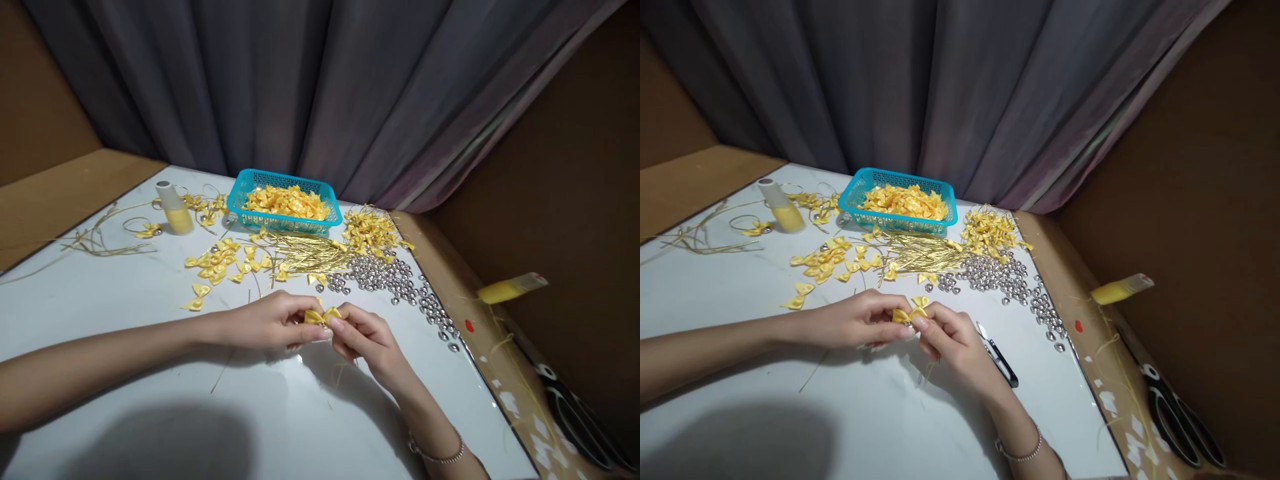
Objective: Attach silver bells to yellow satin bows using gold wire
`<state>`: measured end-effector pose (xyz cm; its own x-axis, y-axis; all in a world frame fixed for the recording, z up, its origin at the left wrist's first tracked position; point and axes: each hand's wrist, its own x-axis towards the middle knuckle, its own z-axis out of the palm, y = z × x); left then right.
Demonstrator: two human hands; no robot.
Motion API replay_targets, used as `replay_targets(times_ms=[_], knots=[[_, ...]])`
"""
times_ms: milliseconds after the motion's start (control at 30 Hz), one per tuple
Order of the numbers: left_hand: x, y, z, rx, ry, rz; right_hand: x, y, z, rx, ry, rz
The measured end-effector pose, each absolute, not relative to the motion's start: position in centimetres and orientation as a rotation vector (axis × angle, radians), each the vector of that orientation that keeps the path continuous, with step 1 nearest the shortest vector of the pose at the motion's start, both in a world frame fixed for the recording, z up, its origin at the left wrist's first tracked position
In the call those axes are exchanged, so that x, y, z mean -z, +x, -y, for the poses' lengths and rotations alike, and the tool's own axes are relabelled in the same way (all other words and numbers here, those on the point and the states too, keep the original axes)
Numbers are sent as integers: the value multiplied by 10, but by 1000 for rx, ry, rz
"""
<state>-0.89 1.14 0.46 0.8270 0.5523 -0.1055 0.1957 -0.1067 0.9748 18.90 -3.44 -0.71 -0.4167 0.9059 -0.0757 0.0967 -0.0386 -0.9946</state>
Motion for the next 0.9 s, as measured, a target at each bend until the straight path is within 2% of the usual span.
replay_targets(times_ms=[233, 600, 900], knots=[[-4, -6, -8, -345, 1429, -568, 8, 189, 33, -1413, -1088, 1643], [-1, -4, -6, -499, 1570, -574, 10, 189, 32, -1433, -1086, 1686], [-6, -7, -3, -638, 1497, -520, 16, 190, 30, -1207, -1079, 1900]])
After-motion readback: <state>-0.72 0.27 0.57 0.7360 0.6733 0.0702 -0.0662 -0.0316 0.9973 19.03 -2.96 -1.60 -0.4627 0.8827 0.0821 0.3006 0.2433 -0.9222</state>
